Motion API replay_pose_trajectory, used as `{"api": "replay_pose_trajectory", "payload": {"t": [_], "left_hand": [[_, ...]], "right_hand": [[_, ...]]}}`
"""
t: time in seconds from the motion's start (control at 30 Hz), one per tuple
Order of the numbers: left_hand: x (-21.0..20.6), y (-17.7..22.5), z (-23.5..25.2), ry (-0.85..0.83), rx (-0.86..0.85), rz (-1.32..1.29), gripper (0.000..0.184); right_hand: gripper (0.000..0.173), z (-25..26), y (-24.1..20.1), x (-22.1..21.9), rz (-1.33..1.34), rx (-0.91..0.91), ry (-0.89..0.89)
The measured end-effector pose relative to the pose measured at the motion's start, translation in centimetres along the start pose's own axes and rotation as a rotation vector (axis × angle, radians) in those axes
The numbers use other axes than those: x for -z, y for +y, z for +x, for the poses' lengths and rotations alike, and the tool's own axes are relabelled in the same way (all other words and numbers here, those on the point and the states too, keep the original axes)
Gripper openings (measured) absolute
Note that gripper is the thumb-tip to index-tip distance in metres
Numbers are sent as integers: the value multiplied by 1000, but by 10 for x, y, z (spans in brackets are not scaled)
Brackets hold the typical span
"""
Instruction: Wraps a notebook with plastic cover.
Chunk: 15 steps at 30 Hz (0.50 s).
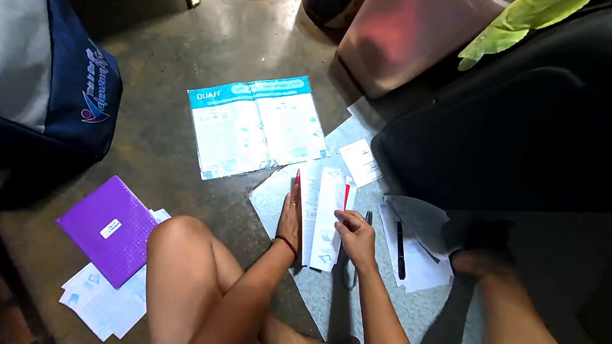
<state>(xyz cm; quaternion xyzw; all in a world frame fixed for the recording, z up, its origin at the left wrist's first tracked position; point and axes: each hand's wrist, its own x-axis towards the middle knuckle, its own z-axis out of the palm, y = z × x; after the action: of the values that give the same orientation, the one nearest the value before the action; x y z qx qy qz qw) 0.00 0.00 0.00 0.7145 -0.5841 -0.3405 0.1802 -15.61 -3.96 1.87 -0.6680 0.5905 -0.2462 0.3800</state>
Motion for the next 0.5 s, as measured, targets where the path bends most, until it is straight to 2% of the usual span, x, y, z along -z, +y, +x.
{"api": "replay_pose_trajectory", "payload": {"t": [0.07, 0.13, 0.23, 0.37, 0.5], "left_hand": [[-10, -5, 4, 53, -43, 39, 59], [-15, -11, 4, 106, -60, -39, 57], [-11, -13, 2, 57, -6, -192, 56], [-12, -14, 4, 54, -49, 12, 62], [-6, -12, 4, 29, -47, 54, 65]], "right_hand": [[29, 0, 1, 4, 0, -9, 7], [29, 0, 3, 8, -1, -19, 12], [29, 0, 8, 13, 3, -30, 23], [28, 0, 13, 22, -3, -38, 29], [28, 0, 20, 31, -6, -39, 45]]}}
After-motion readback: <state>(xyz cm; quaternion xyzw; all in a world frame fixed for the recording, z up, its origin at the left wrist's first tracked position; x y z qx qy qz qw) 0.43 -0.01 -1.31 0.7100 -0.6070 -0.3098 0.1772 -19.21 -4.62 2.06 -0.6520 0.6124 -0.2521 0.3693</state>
